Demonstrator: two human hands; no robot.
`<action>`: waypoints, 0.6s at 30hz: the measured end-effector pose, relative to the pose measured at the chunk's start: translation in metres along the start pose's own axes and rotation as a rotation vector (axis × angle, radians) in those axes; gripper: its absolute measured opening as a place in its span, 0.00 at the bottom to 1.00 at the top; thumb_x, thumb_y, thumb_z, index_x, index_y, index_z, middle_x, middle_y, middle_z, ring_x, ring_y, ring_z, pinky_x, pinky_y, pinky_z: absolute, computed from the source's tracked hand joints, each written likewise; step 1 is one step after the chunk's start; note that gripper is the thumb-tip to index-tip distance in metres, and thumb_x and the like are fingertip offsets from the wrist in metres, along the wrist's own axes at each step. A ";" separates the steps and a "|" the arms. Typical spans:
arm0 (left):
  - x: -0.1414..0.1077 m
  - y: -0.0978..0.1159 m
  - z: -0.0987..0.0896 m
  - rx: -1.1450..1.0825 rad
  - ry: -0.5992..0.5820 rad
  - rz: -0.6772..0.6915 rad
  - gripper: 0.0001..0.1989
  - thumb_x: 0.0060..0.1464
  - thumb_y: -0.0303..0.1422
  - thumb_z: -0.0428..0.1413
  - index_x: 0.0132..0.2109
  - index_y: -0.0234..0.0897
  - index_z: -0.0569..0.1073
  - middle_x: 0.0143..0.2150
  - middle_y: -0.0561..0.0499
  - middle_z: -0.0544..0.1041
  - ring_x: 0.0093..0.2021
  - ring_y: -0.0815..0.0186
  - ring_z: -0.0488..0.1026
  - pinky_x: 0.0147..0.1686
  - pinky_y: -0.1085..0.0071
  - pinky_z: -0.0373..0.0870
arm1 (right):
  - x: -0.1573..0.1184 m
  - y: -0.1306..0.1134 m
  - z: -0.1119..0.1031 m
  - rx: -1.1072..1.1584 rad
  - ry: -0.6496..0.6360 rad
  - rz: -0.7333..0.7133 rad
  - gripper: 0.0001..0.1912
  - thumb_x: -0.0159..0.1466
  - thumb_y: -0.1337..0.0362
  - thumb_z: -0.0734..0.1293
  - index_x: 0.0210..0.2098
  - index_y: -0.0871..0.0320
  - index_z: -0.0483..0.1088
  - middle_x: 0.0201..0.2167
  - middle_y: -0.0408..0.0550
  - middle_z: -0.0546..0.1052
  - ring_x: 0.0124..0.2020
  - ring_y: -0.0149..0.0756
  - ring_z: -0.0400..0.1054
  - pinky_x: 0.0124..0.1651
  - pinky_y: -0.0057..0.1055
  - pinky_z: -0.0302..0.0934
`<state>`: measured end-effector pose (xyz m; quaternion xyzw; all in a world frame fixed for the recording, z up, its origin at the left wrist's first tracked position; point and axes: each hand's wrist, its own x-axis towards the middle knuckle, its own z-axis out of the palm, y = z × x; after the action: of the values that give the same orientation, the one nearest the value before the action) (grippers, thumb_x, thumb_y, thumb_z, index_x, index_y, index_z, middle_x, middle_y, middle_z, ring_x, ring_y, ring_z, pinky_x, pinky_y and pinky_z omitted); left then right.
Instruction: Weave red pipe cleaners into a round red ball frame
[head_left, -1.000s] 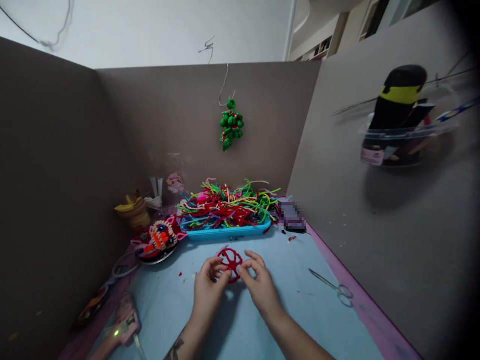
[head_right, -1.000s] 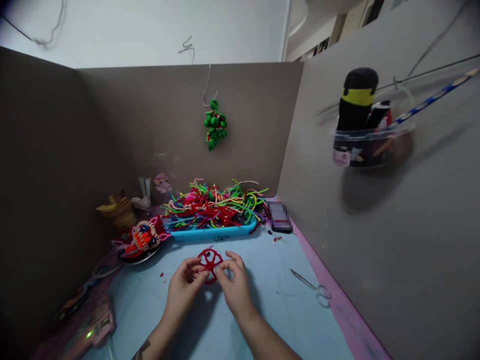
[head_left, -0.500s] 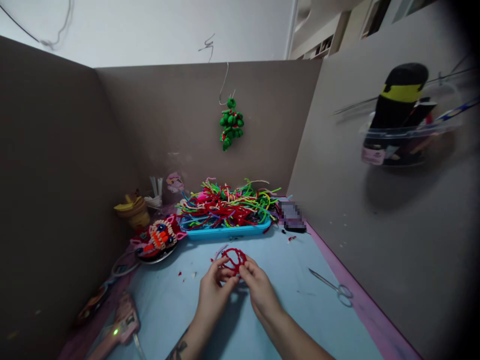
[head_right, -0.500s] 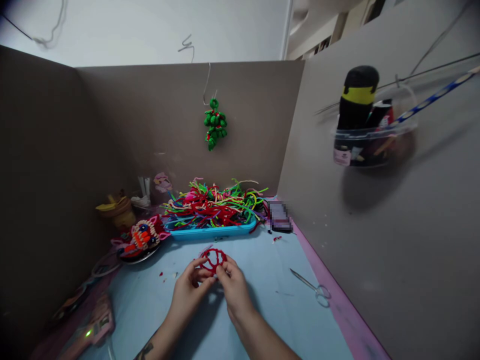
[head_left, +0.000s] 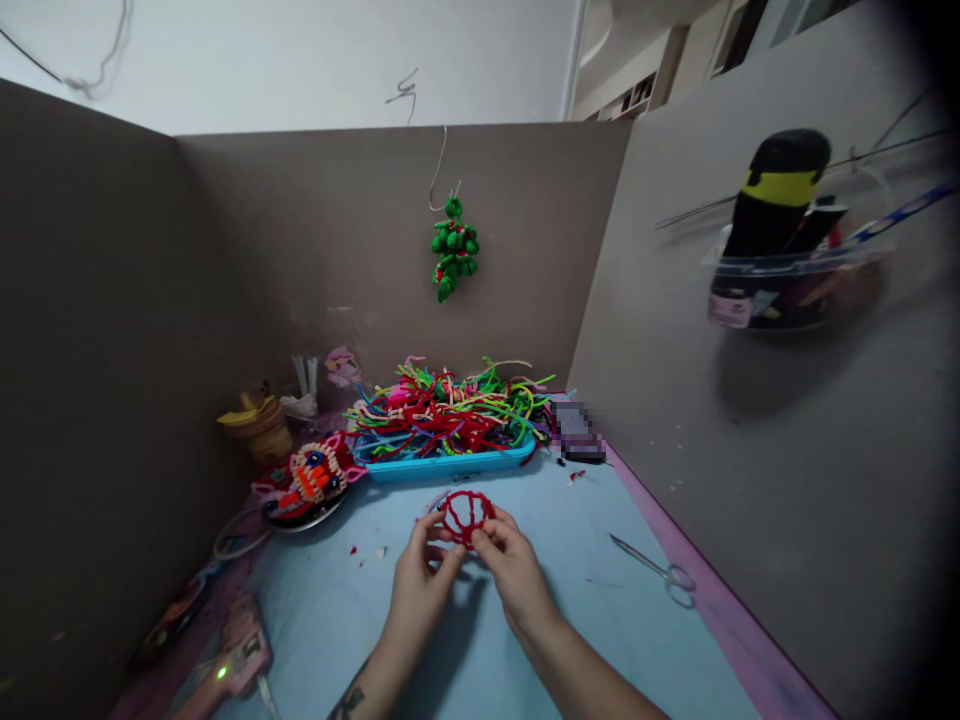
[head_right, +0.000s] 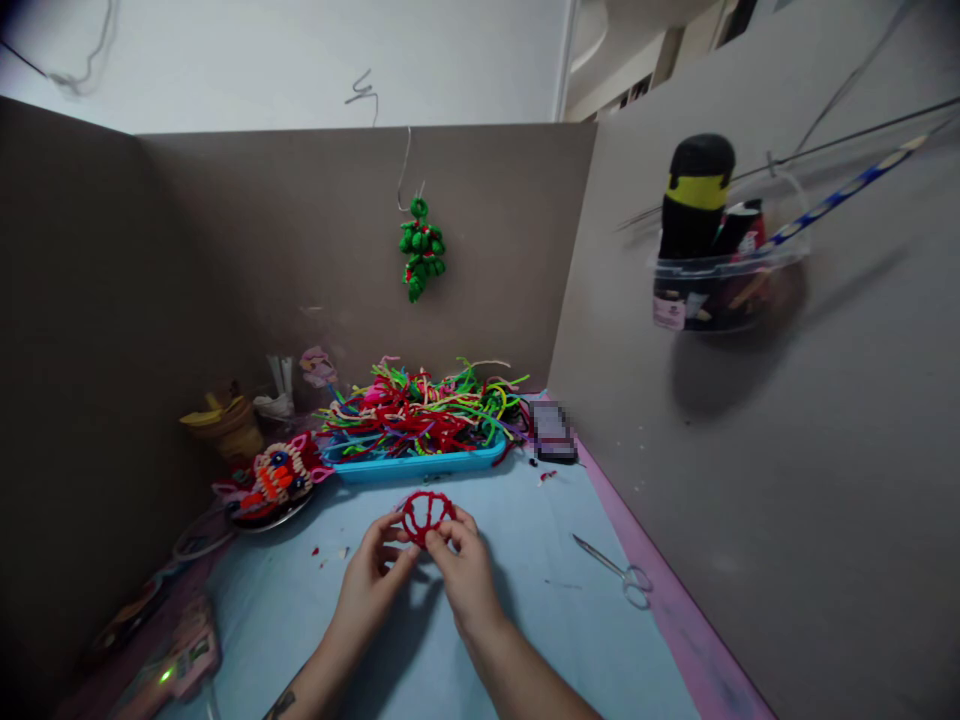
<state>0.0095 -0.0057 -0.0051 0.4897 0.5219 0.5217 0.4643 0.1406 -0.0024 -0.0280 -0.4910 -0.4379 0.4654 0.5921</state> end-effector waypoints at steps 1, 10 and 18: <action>0.000 -0.001 0.000 -0.019 -0.018 -0.009 0.24 0.44 0.36 0.64 0.50 0.37 0.72 0.38 0.47 0.78 0.26 0.67 0.74 0.26 0.72 0.70 | 0.000 -0.001 0.001 0.013 -0.002 -0.006 0.15 0.57 0.53 0.69 0.23 0.57 0.72 0.43 0.51 0.72 0.44 0.43 0.67 0.50 0.37 0.60; 0.003 0.006 -0.003 -0.320 -0.051 -0.239 0.25 0.36 0.41 0.69 0.42 0.35 0.75 0.30 0.48 0.81 0.29 0.63 0.76 0.28 0.73 0.68 | -0.003 0.000 0.006 0.111 -0.096 0.029 0.16 0.54 0.51 0.72 0.28 0.58 0.73 0.33 0.46 0.74 0.35 0.38 0.66 0.41 0.32 0.60; 0.005 0.002 -0.005 -0.381 0.012 -0.118 0.30 0.40 0.37 0.69 0.51 0.37 0.72 0.30 0.50 0.80 0.33 0.63 0.77 0.40 0.69 0.70 | -0.003 0.015 0.005 -0.057 -0.090 -0.059 0.13 0.55 0.55 0.71 0.26 0.57 0.69 0.36 0.47 0.73 0.38 0.38 0.66 0.41 0.31 0.61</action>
<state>0.0041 -0.0013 -0.0028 0.3582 0.4442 0.5858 0.5755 0.1329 -0.0029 -0.0422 -0.4729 -0.4916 0.4568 0.5710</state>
